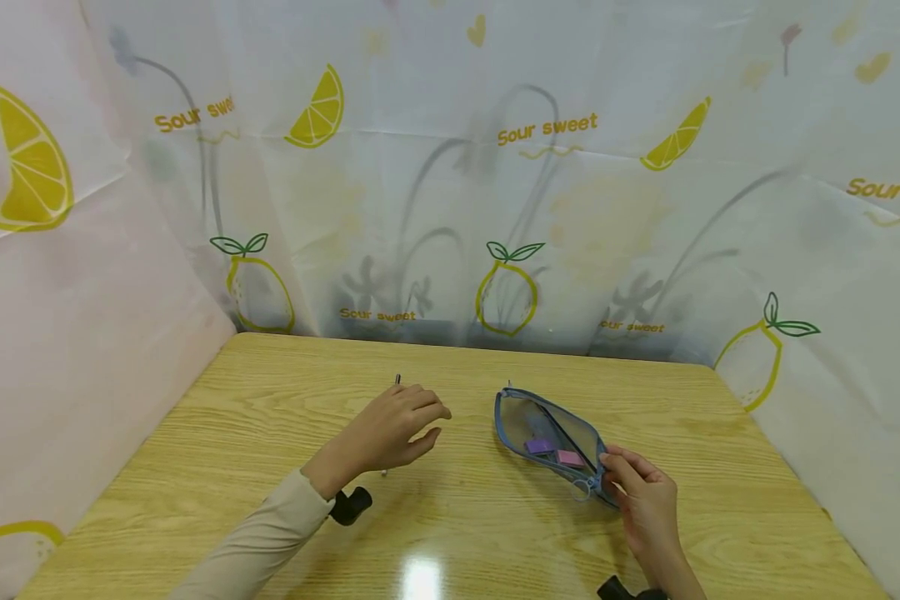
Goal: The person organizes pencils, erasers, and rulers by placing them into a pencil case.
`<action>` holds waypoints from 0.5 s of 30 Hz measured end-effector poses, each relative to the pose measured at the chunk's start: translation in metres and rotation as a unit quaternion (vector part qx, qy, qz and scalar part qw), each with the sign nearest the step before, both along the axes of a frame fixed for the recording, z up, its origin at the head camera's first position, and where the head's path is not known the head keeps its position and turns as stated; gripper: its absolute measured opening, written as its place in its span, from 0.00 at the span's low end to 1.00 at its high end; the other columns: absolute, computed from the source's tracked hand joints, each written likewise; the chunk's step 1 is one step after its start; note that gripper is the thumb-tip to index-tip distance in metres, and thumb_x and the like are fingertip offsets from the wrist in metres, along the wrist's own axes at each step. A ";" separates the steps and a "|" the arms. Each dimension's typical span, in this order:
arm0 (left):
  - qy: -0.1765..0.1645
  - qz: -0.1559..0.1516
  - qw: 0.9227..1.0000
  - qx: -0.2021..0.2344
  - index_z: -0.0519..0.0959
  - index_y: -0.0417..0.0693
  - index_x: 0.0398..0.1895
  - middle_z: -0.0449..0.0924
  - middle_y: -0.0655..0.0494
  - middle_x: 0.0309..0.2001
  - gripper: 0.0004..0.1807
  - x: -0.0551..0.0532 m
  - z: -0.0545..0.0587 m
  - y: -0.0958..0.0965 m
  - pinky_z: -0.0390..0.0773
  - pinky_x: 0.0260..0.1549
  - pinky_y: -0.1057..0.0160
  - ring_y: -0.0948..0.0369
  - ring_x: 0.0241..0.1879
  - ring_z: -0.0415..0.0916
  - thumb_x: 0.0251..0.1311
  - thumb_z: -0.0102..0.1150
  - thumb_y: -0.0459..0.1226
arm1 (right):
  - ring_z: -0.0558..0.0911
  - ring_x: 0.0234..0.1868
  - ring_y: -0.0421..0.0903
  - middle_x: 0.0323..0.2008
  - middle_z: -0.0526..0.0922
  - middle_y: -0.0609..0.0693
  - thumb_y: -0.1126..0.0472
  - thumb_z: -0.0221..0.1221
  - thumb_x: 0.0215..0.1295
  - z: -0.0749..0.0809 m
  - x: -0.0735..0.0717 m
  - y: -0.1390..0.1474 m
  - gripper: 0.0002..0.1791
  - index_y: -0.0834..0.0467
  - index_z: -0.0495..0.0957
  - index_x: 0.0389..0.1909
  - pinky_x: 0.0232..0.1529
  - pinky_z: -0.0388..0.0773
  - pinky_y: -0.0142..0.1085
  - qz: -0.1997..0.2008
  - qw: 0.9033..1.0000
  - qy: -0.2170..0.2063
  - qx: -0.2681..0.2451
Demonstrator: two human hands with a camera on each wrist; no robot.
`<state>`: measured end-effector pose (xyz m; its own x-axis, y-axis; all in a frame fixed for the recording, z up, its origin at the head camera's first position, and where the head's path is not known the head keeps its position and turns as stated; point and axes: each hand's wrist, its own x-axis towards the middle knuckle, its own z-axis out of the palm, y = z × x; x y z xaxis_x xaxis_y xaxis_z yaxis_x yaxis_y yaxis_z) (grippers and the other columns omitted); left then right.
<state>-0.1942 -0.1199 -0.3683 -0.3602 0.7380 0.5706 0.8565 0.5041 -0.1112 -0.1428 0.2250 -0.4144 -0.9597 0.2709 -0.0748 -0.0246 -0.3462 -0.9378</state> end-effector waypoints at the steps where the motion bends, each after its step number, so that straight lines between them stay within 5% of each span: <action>1: -0.002 0.000 1.000 0.000 0.82 0.47 0.41 0.79 0.57 0.38 0.10 0.000 0.000 0.000 0.75 0.35 0.61 0.60 0.37 0.75 0.55 0.67 0.34 | 0.78 0.22 0.37 0.22 0.82 0.46 0.72 0.61 0.62 0.000 0.000 0.000 0.11 0.56 0.88 0.27 0.28 0.78 0.29 0.001 1.000 0.000 0.001; 15: -0.004 0.015 1.000 -0.018 0.82 0.47 0.42 0.79 0.57 0.38 0.11 -0.003 -0.006 -0.007 0.76 0.36 0.60 0.60 0.38 0.76 0.56 0.67 0.34 | 0.78 0.23 0.37 0.22 0.82 0.46 0.71 0.62 0.62 0.001 0.001 0.000 0.10 0.56 0.87 0.28 0.29 0.79 0.30 0.002 1.000 -0.007 -0.001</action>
